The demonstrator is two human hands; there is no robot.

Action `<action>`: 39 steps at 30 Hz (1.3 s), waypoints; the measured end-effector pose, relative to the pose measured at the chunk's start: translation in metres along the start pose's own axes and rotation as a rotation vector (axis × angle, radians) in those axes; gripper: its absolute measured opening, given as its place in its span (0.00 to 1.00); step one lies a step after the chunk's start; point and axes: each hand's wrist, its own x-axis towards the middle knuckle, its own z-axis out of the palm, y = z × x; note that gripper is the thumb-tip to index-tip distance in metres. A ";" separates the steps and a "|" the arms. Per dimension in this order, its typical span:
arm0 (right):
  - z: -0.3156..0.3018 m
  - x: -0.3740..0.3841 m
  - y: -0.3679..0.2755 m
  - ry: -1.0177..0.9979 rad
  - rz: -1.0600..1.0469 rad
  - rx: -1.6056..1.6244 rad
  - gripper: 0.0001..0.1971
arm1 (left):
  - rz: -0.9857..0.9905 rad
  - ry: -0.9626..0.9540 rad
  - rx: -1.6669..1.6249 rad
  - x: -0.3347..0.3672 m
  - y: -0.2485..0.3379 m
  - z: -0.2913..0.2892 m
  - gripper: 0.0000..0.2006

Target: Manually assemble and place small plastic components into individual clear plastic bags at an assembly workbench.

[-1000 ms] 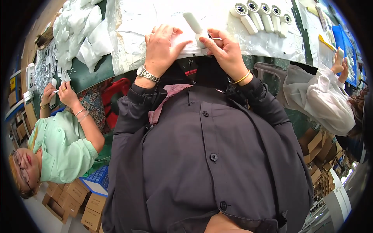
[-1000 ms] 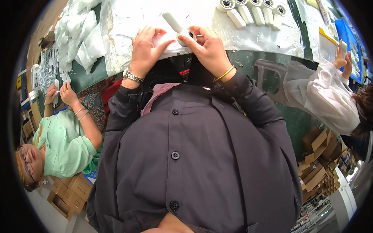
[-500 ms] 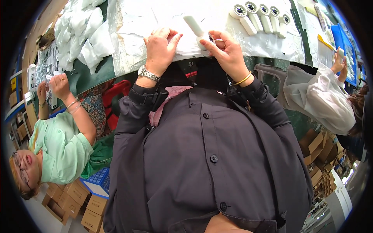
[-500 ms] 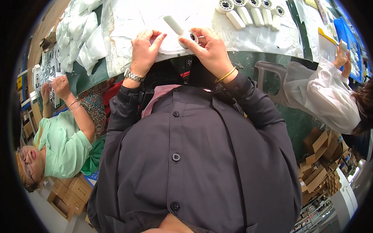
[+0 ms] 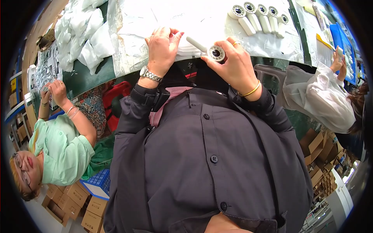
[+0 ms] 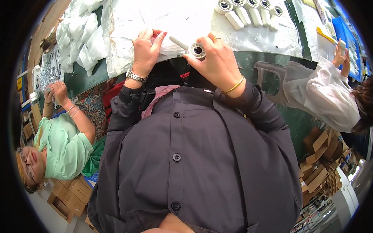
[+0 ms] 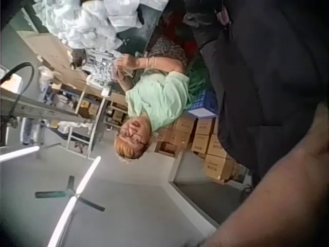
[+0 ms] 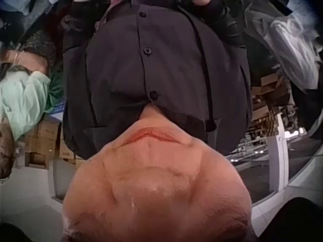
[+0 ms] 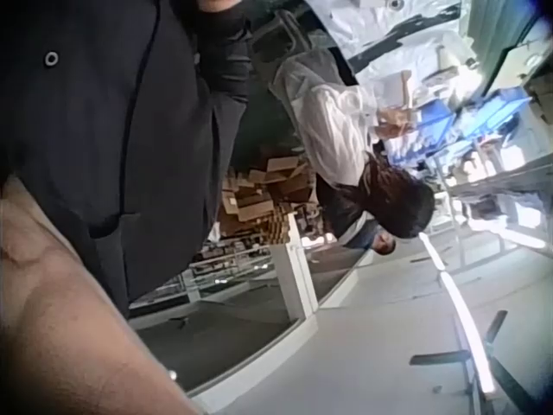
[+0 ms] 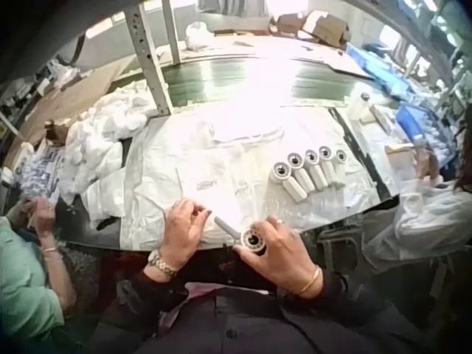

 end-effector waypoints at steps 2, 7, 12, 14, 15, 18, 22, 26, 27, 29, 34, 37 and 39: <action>0.000 0.001 -0.001 -0.005 -0.009 -0.012 0.23 | 0.020 0.020 0.018 -0.001 0.004 0.000 0.11; 0.002 0.019 -0.008 0.050 -0.042 0.008 0.25 | 0.161 0.094 0.076 0.023 0.010 -0.004 0.11; 0.014 0.021 -0.015 0.075 -0.036 -0.009 0.27 | 0.193 0.072 0.038 0.005 0.027 -0.009 0.09; 0.018 0.030 -0.012 0.087 -0.040 -0.015 0.28 | 0.219 0.014 -0.007 0.010 0.032 -0.014 0.08; 0.021 0.033 -0.012 0.084 -0.036 -0.016 0.28 | 0.220 0.015 -0.005 0.009 0.033 -0.015 0.08; 0.026 0.038 -0.005 0.098 -0.010 0.018 0.28 | 0.291 0.100 -0.089 0.009 0.034 -0.019 0.11; 0.026 0.039 -0.001 0.160 0.036 0.087 0.27 | -0.067 0.289 -0.547 -0.011 0.044 -0.015 0.19; 0.026 0.040 -0.003 0.194 0.033 0.120 0.27 | -0.483 0.012 -1.178 -0.021 0.066 -0.017 0.18; 0.027 0.041 -0.003 0.191 0.028 0.147 0.27 | -0.484 0.014 -1.177 -0.020 0.063 -0.015 0.18; 0.030 0.039 -0.003 0.188 0.024 0.173 0.28 | -0.627 -0.208 -1.584 -0.018 0.045 -0.007 0.14; 0.032 0.032 0.000 0.060 0.060 0.303 0.29 | -0.665 -0.234 -1.507 -0.028 0.037 0.005 0.11; 0.027 0.033 -0.002 0.010 0.121 0.294 0.29 | -0.644 -0.248 -1.476 -0.027 0.049 0.001 0.11; 0.027 0.037 -0.003 0.181 -0.037 0.019 0.27 | -0.633 -0.252 -1.459 -0.027 0.055 -0.001 0.11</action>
